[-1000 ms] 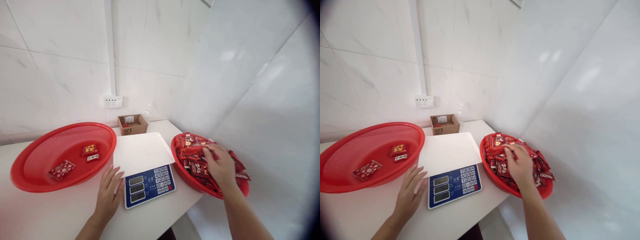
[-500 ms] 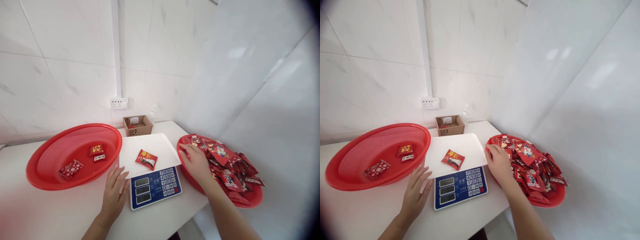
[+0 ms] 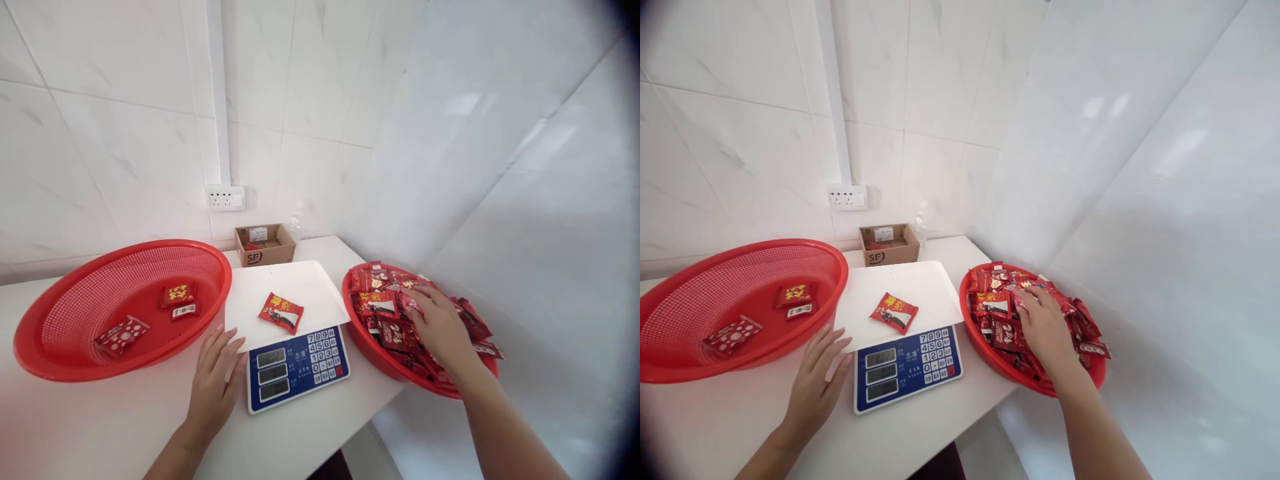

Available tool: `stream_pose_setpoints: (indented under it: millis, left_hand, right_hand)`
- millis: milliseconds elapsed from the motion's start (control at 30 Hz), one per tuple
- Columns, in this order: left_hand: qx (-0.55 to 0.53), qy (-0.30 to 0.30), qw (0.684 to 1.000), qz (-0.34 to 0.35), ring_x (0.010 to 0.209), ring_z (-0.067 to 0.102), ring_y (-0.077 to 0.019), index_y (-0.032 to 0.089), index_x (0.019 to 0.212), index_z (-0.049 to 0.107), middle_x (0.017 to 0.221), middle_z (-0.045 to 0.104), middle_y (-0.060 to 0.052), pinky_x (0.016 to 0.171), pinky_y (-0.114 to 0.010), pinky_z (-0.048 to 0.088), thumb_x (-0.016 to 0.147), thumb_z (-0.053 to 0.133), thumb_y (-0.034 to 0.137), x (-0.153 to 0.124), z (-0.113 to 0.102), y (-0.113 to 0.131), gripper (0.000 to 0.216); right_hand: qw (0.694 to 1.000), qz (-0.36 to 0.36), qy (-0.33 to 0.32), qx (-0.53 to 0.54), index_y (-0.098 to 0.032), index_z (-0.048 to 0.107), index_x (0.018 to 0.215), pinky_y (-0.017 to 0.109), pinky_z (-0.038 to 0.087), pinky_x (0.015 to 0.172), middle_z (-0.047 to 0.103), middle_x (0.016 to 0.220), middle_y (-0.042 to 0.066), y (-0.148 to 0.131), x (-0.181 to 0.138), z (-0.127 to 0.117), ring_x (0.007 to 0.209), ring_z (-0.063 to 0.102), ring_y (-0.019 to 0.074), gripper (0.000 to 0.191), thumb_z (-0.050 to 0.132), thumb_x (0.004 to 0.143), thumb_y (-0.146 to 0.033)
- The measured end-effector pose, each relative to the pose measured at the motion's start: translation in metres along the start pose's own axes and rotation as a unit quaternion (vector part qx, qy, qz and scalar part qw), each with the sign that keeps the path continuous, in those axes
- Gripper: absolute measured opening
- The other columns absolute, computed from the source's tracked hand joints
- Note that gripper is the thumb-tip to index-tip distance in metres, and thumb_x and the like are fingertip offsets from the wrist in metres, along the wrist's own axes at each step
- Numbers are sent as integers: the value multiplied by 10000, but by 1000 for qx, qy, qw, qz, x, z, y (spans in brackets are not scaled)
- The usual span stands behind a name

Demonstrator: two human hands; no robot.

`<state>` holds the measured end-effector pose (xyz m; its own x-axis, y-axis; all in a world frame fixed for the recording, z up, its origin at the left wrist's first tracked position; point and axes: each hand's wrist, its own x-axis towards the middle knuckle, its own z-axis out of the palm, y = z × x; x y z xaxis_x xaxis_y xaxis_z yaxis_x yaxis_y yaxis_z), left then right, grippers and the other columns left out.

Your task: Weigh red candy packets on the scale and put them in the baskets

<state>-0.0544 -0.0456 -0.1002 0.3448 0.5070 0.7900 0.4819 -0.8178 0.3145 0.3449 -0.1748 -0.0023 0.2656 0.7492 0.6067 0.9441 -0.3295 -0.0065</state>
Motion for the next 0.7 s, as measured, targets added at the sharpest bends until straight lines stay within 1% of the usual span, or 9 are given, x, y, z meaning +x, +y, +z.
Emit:
stream_pose_setpoints:
  millis: [100,167,267,367,400,467,567,633,700]
  left_hand:
    - [-3,-2,1000,-4,1252,456,-300,202,1104,576,1180,603,-103,1018,-518,403,886,518,189,0,0,1,226]
    - [-3,-1,1000,-3,1252,456,-300,202,1104,575,1179,603,-103,1017,-519,404,886,519,188,0,0,1,226]
    - [-2,2,1000,-3,1246,462,-297,202,1111,568,1179,601,-104,1020,-522,400,888,517,183,1,-1,2,230]
    - [0,3,1000,-6,1247,463,-296,211,1119,564,1183,599,-100,1023,-528,396,891,513,186,1,-1,1,235]
    - [1,1,1000,-7,1249,461,-296,214,1120,564,1184,599,-100,1024,-531,395,891,512,185,1,-1,1,236]
    - [0,-2,1000,-10,1253,457,-298,218,1120,564,1188,599,-98,1025,-538,393,889,514,184,0,-1,1,239]
    - [-4,1,1000,-16,1248,465,-294,223,1111,572,1191,601,-92,1029,-538,392,886,518,191,0,0,1,233]
    - [-5,3,1000,-18,1246,470,-291,225,1104,576,1189,603,-89,1033,-536,389,887,519,195,0,0,1,227]
    - [-5,0,1000,-15,1249,464,-291,220,1105,575,1187,602,-91,1034,-535,386,888,518,191,0,-1,2,226]
  right_hand:
    - [997,22,-65,-33,-159,585,1215,464,428,966,572,1233,157,5,-4,8,1170,509,278,417,341,894,-265]
    - [993,37,-84,-67,-152,555,1257,500,427,949,542,1286,173,2,-4,7,1214,472,308,438,334,905,-289]
    - [994,32,-57,-89,-173,563,1254,525,411,943,476,1364,172,-11,-2,-5,1277,397,341,441,338,916,-344]
    - [997,5,-38,-71,-191,649,1115,481,417,940,572,1251,138,-26,-3,-22,1179,492,310,380,378,903,-353]
    - [997,-9,-60,-58,-201,665,1074,458,434,917,614,1187,119,-29,-5,-25,1115,537,289,353,396,893,-341]
    - [988,-40,-146,-34,-232,674,1052,427,469,843,665,1112,82,-33,-11,-28,1032,586,263,311,441,850,-272]
    - [962,-58,-267,-29,-287,650,1134,445,470,812,653,1192,49,-33,-18,-21,1109,570,279,466,480,728,-135]
    - [954,-49,-295,-31,-300,627,1182,474,451,844,597,1288,41,-32,-20,-16,1179,531,300,549,495,682,-114]
    - [954,-45,-294,-19,-293,622,1189,468,448,853,585,1304,44,-32,-18,-14,1170,541,296,508,483,724,-145]
